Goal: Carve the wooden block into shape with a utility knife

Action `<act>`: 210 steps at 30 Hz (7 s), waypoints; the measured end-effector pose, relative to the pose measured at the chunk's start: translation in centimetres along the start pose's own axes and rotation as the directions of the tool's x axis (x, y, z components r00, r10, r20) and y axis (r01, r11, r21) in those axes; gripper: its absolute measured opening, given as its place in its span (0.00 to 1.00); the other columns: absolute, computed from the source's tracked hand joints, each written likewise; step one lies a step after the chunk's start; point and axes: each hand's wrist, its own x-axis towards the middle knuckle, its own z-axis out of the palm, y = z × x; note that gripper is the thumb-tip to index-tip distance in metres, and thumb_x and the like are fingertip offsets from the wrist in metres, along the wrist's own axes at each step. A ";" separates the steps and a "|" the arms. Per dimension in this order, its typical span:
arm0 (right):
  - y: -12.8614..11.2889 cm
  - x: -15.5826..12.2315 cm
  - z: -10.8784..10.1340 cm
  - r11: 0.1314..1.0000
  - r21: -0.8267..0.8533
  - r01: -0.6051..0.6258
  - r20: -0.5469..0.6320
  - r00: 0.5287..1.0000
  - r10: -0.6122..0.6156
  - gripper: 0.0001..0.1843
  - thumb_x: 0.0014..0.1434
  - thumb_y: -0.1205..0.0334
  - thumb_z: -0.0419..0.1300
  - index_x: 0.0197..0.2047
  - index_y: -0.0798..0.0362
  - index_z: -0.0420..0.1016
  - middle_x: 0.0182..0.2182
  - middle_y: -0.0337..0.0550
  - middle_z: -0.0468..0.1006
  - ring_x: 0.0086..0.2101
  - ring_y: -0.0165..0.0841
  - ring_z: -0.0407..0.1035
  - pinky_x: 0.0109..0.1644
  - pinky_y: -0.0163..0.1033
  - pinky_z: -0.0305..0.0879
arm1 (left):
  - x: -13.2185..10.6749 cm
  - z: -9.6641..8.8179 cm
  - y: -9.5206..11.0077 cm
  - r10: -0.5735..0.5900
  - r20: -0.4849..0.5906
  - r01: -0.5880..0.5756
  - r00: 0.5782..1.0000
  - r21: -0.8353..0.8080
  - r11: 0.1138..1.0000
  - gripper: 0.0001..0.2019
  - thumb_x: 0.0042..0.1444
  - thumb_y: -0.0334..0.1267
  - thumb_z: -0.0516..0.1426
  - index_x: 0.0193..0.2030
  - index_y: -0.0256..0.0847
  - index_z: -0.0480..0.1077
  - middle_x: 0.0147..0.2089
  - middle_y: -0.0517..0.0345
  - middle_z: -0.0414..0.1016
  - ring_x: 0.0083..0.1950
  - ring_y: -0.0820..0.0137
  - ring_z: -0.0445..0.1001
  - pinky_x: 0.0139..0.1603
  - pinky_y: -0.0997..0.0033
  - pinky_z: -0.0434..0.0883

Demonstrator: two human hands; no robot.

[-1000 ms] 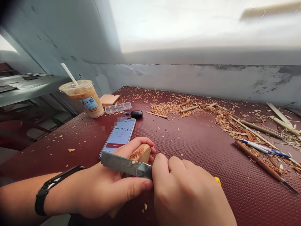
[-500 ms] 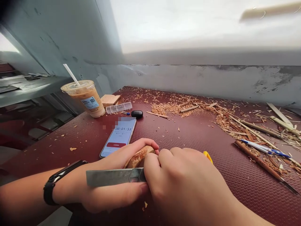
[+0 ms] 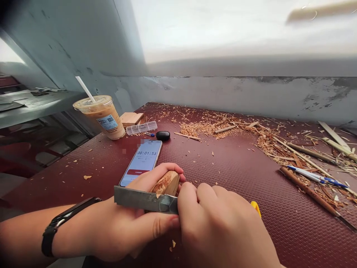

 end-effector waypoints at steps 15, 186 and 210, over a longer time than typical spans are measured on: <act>1.4 0.9 0.8 0.968 0.249 0.031 0.147 0.987 -0.070 0.06 0.60 0.62 0.60 0.33 0.48 0.65 0.27 0.36 0.71 0.23 0.31 0.62 0.28 0.38 0.51 | 0.3 -0.2 -0.4 0.059 0.110 -0.043 0.992 -0.142 0.989 0.22 0.60 0.40 0.61 0.53 0.39 0.55 0.45 0.53 0.71 0.44 0.66 0.70 0.42 0.66 0.70; 2.4 0.6 1.9 0.982 -0.020 0.189 -0.216 0.958 -0.189 0.17 0.66 0.72 0.53 0.25 0.50 0.60 0.21 0.38 0.62 0.25 0.33 0.55 0.31 0.41 0.48 | 0.1 2.5 -2.6 0.466 -0.301 -0.364 0.832 0.338 0.868 0.33 0.55 0.45 0.62 0.61 0.29 0.57 0.44 0.43 0.75 0.46 0.56 0.77 0.50 0.55 0.78; 1.4 0.0 3.4 0.995 0.010 -0.096 -0.090 0.991 0.097 0.11 0.55 0.72 0.52 0.26 0.48 0.58 0.19 0.35 0.62 0.20 0.30 0.54 0.28 0.38 0.46 | 1.0 1.4 -1.5 0.231 -0.255 -0.193 0.939 0.162 0.968 0.28 0.57 0.47 0.64 0.58 0.33 0.61 0.45 0.48 0.76 0.41 0.63 0.75 0.48 0.60 0.73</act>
